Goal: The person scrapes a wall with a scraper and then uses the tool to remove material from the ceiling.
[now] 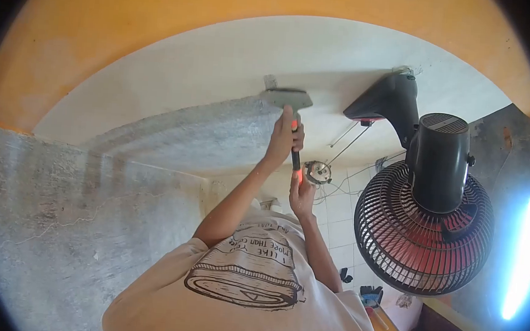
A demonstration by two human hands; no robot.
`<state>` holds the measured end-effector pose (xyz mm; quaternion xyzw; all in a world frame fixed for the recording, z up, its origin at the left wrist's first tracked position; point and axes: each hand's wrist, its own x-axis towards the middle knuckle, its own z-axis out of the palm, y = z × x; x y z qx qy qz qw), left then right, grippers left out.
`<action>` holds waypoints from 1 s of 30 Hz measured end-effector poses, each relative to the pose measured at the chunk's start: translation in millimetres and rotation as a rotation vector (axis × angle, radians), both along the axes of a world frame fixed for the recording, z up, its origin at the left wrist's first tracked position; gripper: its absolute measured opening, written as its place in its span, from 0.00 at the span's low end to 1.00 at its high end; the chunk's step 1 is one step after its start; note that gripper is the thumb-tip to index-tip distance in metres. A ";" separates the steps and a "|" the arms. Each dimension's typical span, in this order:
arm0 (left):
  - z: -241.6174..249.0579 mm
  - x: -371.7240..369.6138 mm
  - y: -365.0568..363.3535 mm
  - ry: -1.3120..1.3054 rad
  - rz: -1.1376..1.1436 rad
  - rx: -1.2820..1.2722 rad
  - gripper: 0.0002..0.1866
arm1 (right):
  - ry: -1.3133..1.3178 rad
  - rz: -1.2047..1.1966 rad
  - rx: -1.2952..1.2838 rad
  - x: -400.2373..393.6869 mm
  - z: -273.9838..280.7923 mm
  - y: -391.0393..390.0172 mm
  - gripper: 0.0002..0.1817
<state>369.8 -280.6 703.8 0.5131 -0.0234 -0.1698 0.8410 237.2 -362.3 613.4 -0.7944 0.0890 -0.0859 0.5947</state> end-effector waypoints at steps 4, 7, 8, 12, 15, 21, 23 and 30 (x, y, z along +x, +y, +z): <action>-4.2 -0.7 -0.1 0.100 -0.002 -0.043 0.31 | 0.026 -0.007 -0.077 -5.6 -9.7 -4.3 0.25; 23.7 1.2 1.7 0.007 -0.005 -0.026 0.31 | 0.011 0.006 -0.091 -0.1 -4.4 -5.0 0.26; 23.3 1.1 2.5 0.006 -0.001 -0.024 0.31 | -0.005 0.014 -0.058 4.8 -1.0 -3.6 0.28; 3.3 -1.1 1.1 0.038 -0.003 -0.065 0.31 | 0.052 0.021 -0.096 -2.8 -2.6 -4.3 0.27; 5.3 -3.6 0.4 0.057 0.010 -0.048 0.31 | 0.034 -0.001 -0.160 -1.5 -2.1 -4.2 0.27; 6.5 -4.3 1.4 0.094 0.009 -0.044 0.31 | 0.024 0.001 -0.094 -5.4 -4.7 -3.1 0.26; 2.5 -3.6 -0.4 0.085 0.006 -0.054 0.31 | -0.014 0.006 -0.133 -6.7 -2.4 -4.4 0.25; 25.9 -4.6 3.1 0.082 0.014 -0.032 0.31 | 0.003 -0.022 -0.086 -1.7 4.7 0.2 0.25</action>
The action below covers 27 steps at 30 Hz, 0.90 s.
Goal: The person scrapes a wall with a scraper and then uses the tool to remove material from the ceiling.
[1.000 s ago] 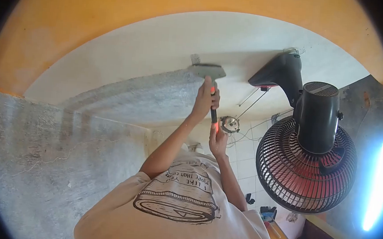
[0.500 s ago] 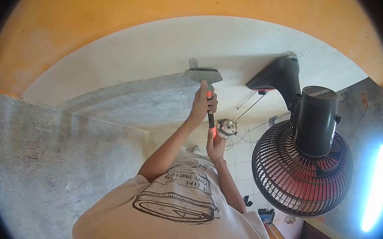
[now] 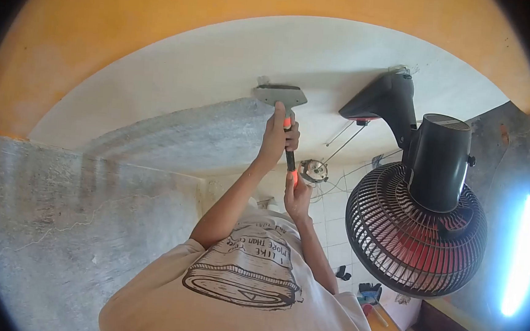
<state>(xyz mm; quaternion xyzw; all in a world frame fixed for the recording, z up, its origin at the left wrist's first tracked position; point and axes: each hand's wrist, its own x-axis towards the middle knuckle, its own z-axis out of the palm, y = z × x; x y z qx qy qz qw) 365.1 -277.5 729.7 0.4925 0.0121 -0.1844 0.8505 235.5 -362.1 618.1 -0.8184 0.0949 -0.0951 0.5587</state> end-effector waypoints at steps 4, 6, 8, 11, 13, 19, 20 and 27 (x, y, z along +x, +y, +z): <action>-15.9 -0.4 0.5 0.016 -0.024 0.002 0.31 | 0.001 0.010 -0.054 -6.1 -3.2 -1.9 0.24; -9.9 1.2 -0.8 0.006 -0.027 0.002 0.31 | -0.015 0.004 -0.083 -5.2 -3.0 -3.3 0.24; 6.9 1.0 0.0 -0.039 -0.028 -0.018 0.32 | 0.009 0.009 -0.032 -2.8 6.3 -3.2 0.24; -4.0 3.2 -0.4 -0.040 -0.025 -0.017 0.32 | -0.007 0.013 -0.023 -2.2 5.0 -3.3 0.24; -18.5 1.7 -1.3 -0.022 -0.024 -0.010 0.32 | -0.002 0.004 -0.015 -6.6 4.3 -1.9 0.24; -8.8 0.8 -1.3 0.008 -0.011 -0.032 0.31 | 0.005 0.002 -0.086 -6.0 -2.7 -5.1 0.25; -11.6 1.1 -1.7 0.009 -0.008 -0.032 0.31 | 0.007 0.001 -0.069 -4.1 0.8 -4.6 0.25; -14.2 5.6 -2.5 -0.019 -0.005 0.013 0.32 | -0.001 0.002 -0.084 -4.7 -9.2 -3.2 0.25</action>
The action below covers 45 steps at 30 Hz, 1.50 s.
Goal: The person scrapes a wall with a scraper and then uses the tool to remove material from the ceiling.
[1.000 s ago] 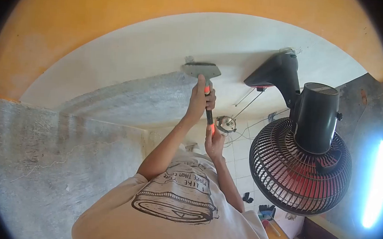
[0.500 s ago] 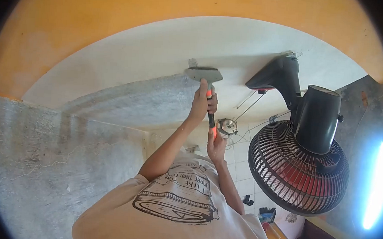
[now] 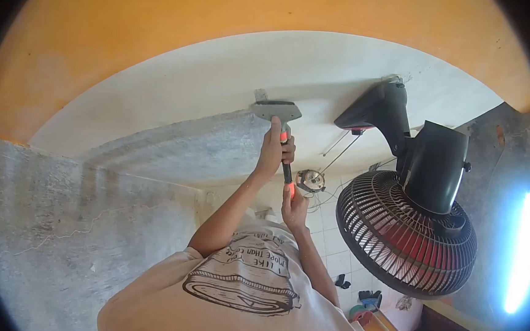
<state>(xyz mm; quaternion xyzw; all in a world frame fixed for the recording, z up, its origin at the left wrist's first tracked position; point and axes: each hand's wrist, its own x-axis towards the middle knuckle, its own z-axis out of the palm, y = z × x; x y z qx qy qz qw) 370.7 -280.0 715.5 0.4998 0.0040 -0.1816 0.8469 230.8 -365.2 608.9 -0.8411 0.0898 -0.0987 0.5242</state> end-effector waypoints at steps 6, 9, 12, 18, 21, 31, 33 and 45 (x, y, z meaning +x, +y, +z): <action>5.5 1.3 2.2 -0.016 -0.024 0.007 0.32 | 0.007 0.007 0.085 5.4 11.2 4.2 0.26; -34.7 -4.3 -1.3 0.018 -0.042 0.056 0.33 | 0.076 0.009 0.155 -6.1 -15.6 -1.6 0.27; -48.8 -4.7 -2.5 0.095 -0.052 0.035 0.32 | 0.181 0.010 0.323 -7.8 -27.2 -13.5 0.30; -53.3 -6.5 1.0 -0.068 0.002 0.015 0.26 | 0.270 0.134 0.505 3.4 -37.0 -15.1 0.32; -42.1 -12.1 20.1 -0.121 0.111 -0.003 0.22 | 0.272 0.179 0.397 15.4 -30.7 -7.5 0.30; -38.6 -5.9 35.8 -0.168 0.084 0.142 0.22 | 0.265 0.148 0.300 38.2 -54.6 17.2 0.36; -43.8 -7.5 34.0 -0.128 0.087 0.155 0.23 | 0.231 0.113 0.276 34.6 -60.3 18.5 0.37; -36.0 -9.2 29.4 -0.048 0.177 0.164 0.24 | 0.200 0.082 0.202 28.5 -40.9 16.6 0.35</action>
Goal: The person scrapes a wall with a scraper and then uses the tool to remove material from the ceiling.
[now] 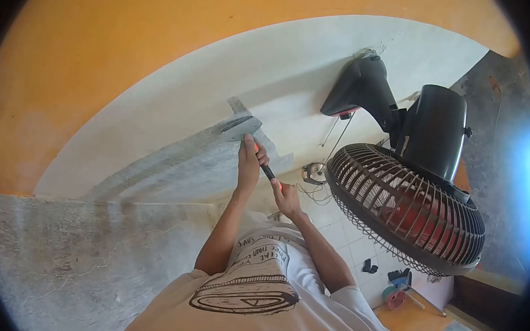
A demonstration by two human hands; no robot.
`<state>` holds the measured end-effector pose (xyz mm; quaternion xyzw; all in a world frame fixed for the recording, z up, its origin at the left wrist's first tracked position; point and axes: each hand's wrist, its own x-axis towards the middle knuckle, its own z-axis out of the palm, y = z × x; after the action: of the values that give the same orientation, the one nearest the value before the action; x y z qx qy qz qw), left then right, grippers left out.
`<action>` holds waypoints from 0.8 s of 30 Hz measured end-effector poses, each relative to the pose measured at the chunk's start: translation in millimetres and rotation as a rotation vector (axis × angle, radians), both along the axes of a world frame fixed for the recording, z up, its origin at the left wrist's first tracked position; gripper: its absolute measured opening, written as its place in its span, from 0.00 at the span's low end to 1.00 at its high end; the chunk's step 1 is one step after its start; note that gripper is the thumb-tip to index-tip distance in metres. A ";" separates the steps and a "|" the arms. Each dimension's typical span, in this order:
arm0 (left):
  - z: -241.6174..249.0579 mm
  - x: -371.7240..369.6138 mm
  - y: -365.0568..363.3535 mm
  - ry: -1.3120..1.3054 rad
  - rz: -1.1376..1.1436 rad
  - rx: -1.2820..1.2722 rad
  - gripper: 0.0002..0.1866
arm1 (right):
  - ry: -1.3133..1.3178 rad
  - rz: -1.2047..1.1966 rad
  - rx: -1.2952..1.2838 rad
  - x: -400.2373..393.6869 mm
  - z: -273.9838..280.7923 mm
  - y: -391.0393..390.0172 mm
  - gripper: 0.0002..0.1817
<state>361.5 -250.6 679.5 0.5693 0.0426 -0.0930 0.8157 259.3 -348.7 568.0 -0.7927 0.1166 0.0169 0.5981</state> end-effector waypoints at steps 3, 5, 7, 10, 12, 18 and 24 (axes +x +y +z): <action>8.6 0.7 2.7 -0.051 -0.033 -0.038 0.24 | -0.004 0.007 -0.050 -0.4 18.7 -0.1 0.36; 11.3 1.7 3.7 -0.032 -0.054 -0.055 0.24 | -0.004 -0.018 -0.005 -0.8 21.8 1.2 0.36; 3.4 -0.9 1.2 -0.013 -0.038 -0.054 0.24 | 0.023 0.008 0.008 -3.8 11.5 -2.6 0.36; 4.4 0.6 1.5 -0.019 -0.031 -0.051 0.24 | 0.015 0.017 0.016 0.4 1.8 -2.3 0.36; 9.9 1.9 2.5 -0.036 -0.034 -0.049 0.24 | -0.010 0.006 0.011 1.7 2.0 -0.6 0.36; 13.7 0.2 2.5 -0.037 -0.025 -0.058 0.24 | 0.025 0.007 0.056 0.4 6.2 -0.7 0.36; 25.2 1.6 5.9 -0.048 -0.064 -0.036 0.23 | 0.014 0.018 0.042 0.7 14.7 -0.7 0.35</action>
<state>363.1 -244.7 704.7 0.5578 0.0030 -0.1062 0.8232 260.0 -349.4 582.6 -0.7808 0.1135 0.0302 0.6137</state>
